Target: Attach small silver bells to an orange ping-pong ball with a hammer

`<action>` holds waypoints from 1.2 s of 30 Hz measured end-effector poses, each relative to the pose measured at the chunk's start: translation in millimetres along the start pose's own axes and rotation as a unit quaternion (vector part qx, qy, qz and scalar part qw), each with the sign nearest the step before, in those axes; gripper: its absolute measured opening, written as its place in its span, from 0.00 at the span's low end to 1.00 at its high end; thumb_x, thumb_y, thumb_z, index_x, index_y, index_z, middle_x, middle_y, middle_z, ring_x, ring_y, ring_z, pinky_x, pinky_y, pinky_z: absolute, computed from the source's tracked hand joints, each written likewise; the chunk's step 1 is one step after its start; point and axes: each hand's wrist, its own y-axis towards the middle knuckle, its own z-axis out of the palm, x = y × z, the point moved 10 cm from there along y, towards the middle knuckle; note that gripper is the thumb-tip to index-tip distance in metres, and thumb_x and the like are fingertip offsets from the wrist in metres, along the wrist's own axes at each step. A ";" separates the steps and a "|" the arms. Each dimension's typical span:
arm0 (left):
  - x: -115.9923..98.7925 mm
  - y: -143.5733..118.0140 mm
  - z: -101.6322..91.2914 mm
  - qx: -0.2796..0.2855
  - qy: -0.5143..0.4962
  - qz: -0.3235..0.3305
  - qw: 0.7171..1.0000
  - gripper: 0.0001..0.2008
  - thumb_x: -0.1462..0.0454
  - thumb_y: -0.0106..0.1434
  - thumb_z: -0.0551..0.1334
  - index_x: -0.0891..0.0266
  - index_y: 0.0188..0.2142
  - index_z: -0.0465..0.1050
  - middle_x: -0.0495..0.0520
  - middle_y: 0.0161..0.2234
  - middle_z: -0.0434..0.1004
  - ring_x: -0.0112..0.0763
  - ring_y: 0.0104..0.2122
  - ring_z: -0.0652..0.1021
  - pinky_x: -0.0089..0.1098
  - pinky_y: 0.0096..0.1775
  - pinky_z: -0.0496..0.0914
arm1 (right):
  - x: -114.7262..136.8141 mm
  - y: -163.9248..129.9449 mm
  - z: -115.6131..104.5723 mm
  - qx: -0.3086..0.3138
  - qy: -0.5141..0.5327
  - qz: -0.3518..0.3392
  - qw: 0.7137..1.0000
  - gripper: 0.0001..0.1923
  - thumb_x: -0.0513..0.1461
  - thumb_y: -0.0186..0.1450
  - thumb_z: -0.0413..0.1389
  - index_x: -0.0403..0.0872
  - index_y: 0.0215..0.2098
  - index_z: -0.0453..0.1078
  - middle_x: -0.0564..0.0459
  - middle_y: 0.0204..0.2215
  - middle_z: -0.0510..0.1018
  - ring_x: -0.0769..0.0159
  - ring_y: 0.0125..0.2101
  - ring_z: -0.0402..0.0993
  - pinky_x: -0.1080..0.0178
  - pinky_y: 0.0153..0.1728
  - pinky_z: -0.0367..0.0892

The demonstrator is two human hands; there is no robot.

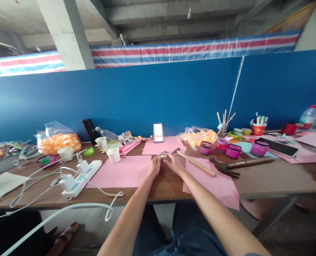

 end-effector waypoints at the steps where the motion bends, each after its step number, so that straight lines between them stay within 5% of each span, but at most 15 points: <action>1: 0.1 0.3 -0.4 -0.003 0.000 0.001 1.000 0.16 0.61 0.60 0.51 0.64 0.44 0.69 0.57 0.40 0.75 0.34 0.37 0.75 0.34 0.39 0.70 | 0.2 -0.1 -0.4 -0.002 0.001 0.001 1.000 0.19 0.41 0.58 0.53 0.46 0.48 0.64 0.47 0.45 0.73 0.60 0.46 0.68 0.58 0.47 0.62; 11: -6.6 0.5 -5.8 -0.030 0.045 0.030 0.998 0.17 0.64 0.59 0.53 0.64 0.47 0.67 0.58 0.45 0.72 0.37 0.46 0.71 0.39 0.49 0.63 | 2.7 -0.5 -0.8 0.003 0.001 -0.006 1.000 0.22 0.39 0.56 0.54 0.46 0.49 0.63 0.47 0.46 0.72 0.59 0.48 0.67 0.57 0.49 0.62; 27: 3.4 0.1 5.5 0.017 -0.029 -0.011 0.999 0.17 0.62 0.58 0.54 0.60 0.48 0.66 0.56 0.41 0.74 0.32 0.34 0.76 0.29 0.29 0.73 | -1.1 0.5 -0.7 -0.004 -0.009 -0.004 1.000 0.21 0.38 0.56 0.53 0.45 0.49 0.64 0.45 0.45 0.72 0.59 0.47 0.68 0.57 0.48 0.62; 36: 6.4 0.8 9.3 0.034 -0.040 -0.014 0.999 0.18 0.60 0.59 0.53 0.62 0.48 0.66 0.55 0.36 0.75 0.29 0.29 0.76 0.29 0.28 0.72 | 0.1 1.2 -0.8 0.003 -0.008 0.002 1.000 0.21 0.37 0.56 0.54 0.44 0.48 0.64 0.45 0.44 0.73 0.59 0.46 0.69 0.57 0.47 0.63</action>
